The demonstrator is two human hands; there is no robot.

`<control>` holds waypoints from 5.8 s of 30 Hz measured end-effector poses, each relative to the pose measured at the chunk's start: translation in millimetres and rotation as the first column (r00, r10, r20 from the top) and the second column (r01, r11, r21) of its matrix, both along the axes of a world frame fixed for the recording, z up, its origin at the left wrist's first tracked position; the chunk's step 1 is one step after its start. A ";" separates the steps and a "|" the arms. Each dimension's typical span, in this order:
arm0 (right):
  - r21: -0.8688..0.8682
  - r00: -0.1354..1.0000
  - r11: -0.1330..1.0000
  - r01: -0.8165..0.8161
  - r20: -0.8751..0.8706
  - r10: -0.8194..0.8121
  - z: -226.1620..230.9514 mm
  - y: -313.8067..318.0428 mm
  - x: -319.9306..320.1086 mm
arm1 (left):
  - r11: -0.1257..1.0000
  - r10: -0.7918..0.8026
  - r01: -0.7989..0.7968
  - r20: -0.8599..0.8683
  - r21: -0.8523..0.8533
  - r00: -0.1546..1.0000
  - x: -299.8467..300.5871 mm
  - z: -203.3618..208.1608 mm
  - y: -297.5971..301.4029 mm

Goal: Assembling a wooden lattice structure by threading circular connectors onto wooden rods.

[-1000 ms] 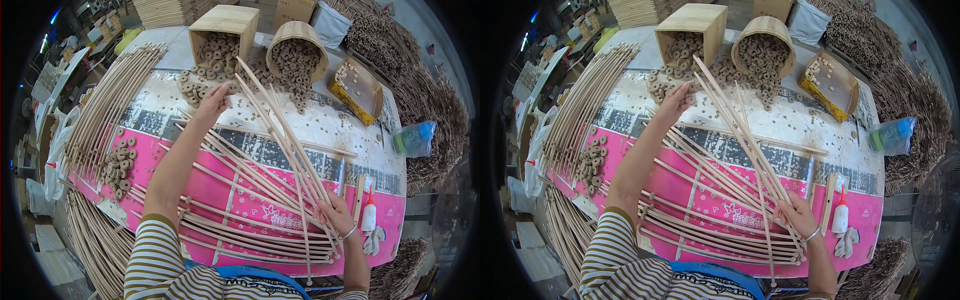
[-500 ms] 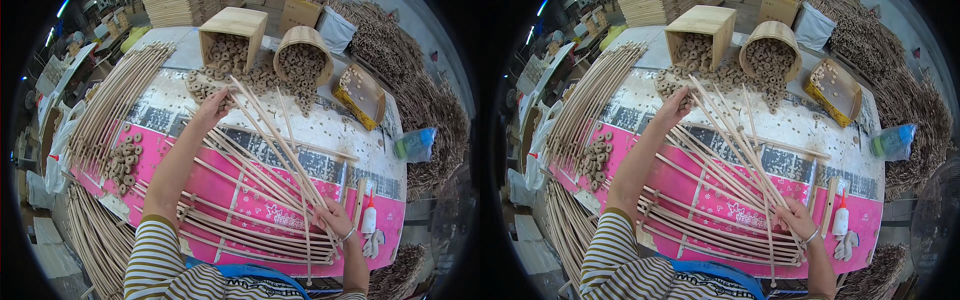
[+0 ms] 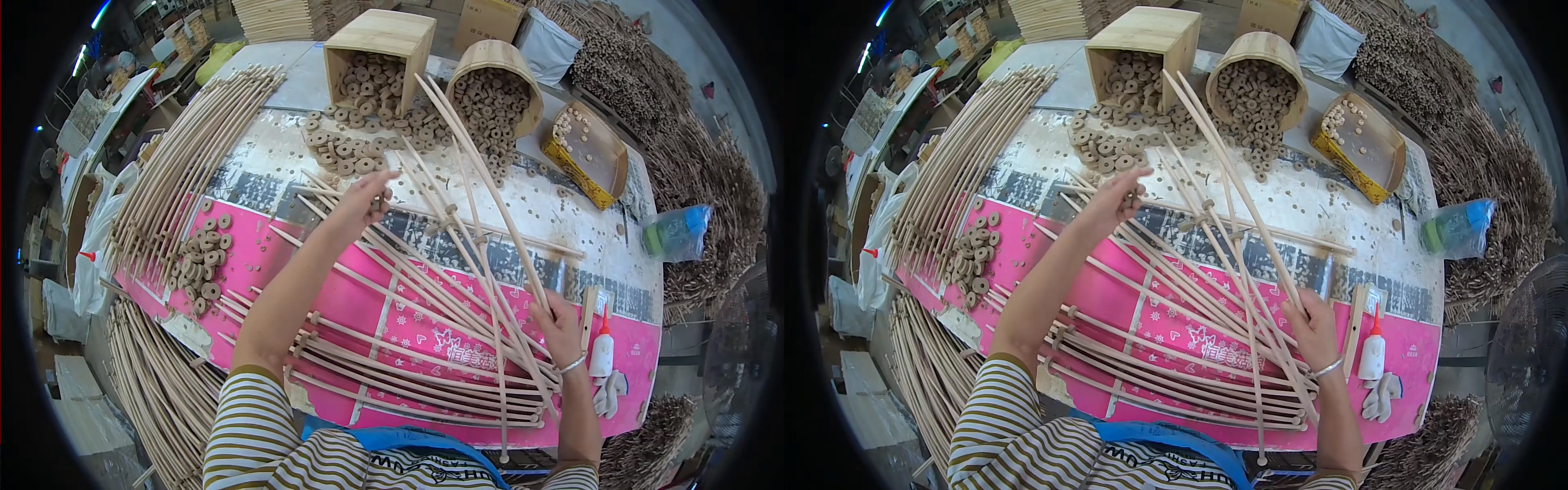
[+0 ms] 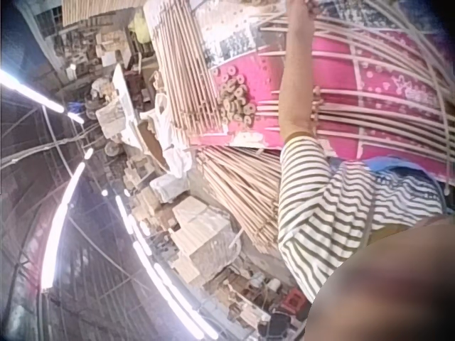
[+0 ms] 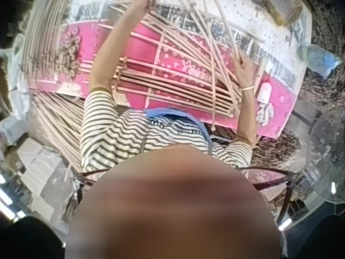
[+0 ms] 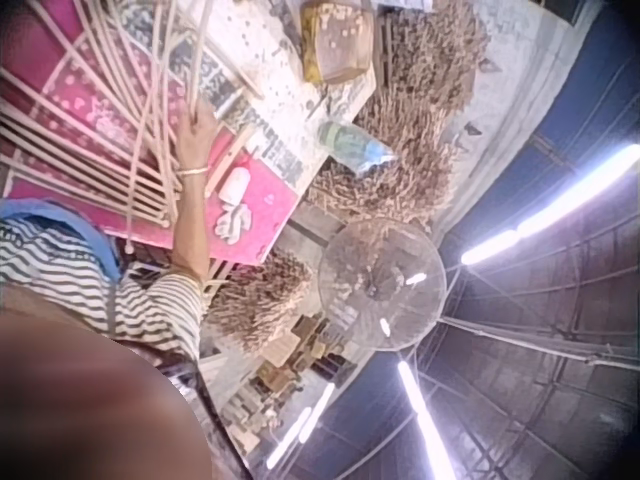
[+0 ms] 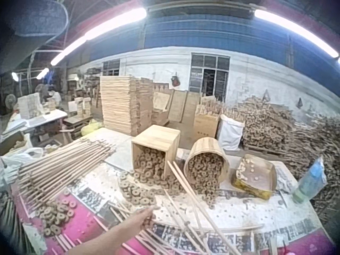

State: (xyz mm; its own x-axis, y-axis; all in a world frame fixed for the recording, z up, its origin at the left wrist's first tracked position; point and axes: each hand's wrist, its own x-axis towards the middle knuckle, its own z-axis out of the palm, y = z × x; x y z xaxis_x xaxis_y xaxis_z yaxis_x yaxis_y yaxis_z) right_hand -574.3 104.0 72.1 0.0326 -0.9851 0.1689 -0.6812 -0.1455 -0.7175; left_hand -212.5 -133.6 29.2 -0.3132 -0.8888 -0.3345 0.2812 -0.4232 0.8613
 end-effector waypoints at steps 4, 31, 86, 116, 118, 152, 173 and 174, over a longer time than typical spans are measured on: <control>0.466 0.868 0.882 -0.064 0.463 -0.181 25.4 17.5 22.8 | 0.993 0.084 -0.068 -0.165 0.098 0.983 20.1 -5.0 -19.7; 0.577 0.839 0.782 -0.235 0.527 -0.137 13.3 47.8 18.3 | 0.989 0.129 -0.122 0.080 -0.089 0.988 25.8 -12.8 -15.3; 0.331 0.900 0.943 -0.036 0.422 -0.114 12.8 -29.7 85.7 | 0.950 -0.176 0.132 -0.139 -0.282 0.974 -69.3 39.9 70.5; 0.391 0.996 0.917 -0.081 0.005 0.086 -30.9 -51.6 94.9 | 0.905 -0.419 0.405 0.109 0.129 0.901 -68.0 -4.2 172.6; 0.294 0.991 0.948 -0.124 -0.004 0.131 -11.7 -43.9 94.3 | 0.905 -0.425 0.422 0.100 0.047 0.900 -63.6 7.8 179.6; -0.197 0.803 0.980 0.024 -0.580 -0.136 -88.7 -180.8 31.8 | 0.531 0.409 0.693 0.864 -0.488 0.295 21.2 18.3 236.9; 0.001 0.894 0.967 -0.254 -0.381 0.235 -58.7 -3.8 92.9 | 0.544 0.346 0.743 0.911 -0.390 0.225 -33.4 -7.2 50.3; 0.014 0.897 0.970 -0.242 -0.377 0.229 -59.2 -4.2 93.7 | 0.543 0.352 0.757 0.917 -0.365 0.190 -38.9 -18.6 45.2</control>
